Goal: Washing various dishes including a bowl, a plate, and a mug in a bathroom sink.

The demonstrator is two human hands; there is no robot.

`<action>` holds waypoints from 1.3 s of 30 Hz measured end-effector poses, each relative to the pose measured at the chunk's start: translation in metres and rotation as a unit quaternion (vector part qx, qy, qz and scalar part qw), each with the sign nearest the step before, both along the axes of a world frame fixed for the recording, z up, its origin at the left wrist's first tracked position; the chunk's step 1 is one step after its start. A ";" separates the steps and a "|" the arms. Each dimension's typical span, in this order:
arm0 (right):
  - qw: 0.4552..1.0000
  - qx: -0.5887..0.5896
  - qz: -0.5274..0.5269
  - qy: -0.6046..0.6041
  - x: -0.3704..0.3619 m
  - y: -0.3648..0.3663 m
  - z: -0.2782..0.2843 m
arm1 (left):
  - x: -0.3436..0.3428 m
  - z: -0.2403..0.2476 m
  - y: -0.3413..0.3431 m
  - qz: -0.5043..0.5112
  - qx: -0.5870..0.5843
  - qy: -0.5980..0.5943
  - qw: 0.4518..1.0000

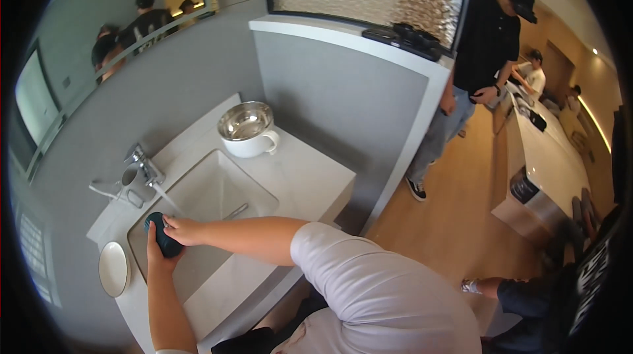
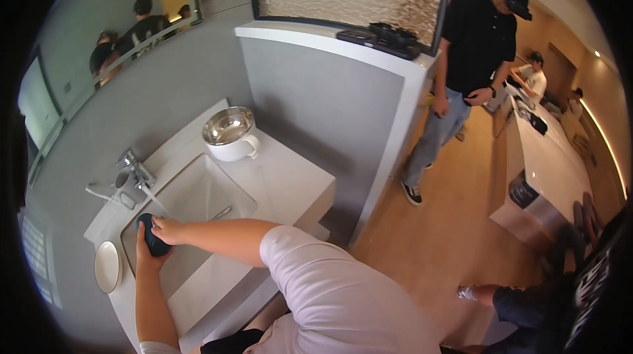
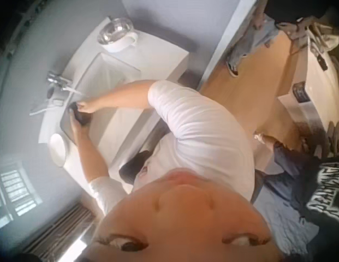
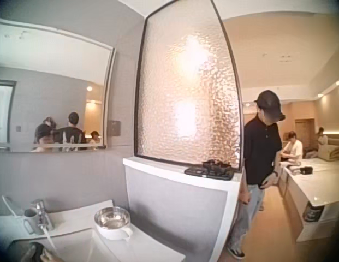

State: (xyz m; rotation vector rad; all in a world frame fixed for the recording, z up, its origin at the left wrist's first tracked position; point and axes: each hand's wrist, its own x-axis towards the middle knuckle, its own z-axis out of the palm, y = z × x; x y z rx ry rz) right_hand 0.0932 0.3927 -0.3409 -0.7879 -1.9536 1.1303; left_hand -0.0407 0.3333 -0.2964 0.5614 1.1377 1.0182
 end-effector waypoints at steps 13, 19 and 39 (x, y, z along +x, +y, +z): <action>0.971 -0.239 -0.003 -0.017 0.028 -0.027 0.038 | -0.003 -0.049 0.032 0.140 0.097 0.309 0.936; 0.905 -0.425 0.031 0.015 0.055 0.003 0.053 | 0.009 -0.029 0.012 0.271 0.291 0.495 0.772; 0.996 0.012 0.064 0.064 0.016 -0.014 0.011 | 0.000 -0.008 0.005 0.106 -0.041 -0.031 0.993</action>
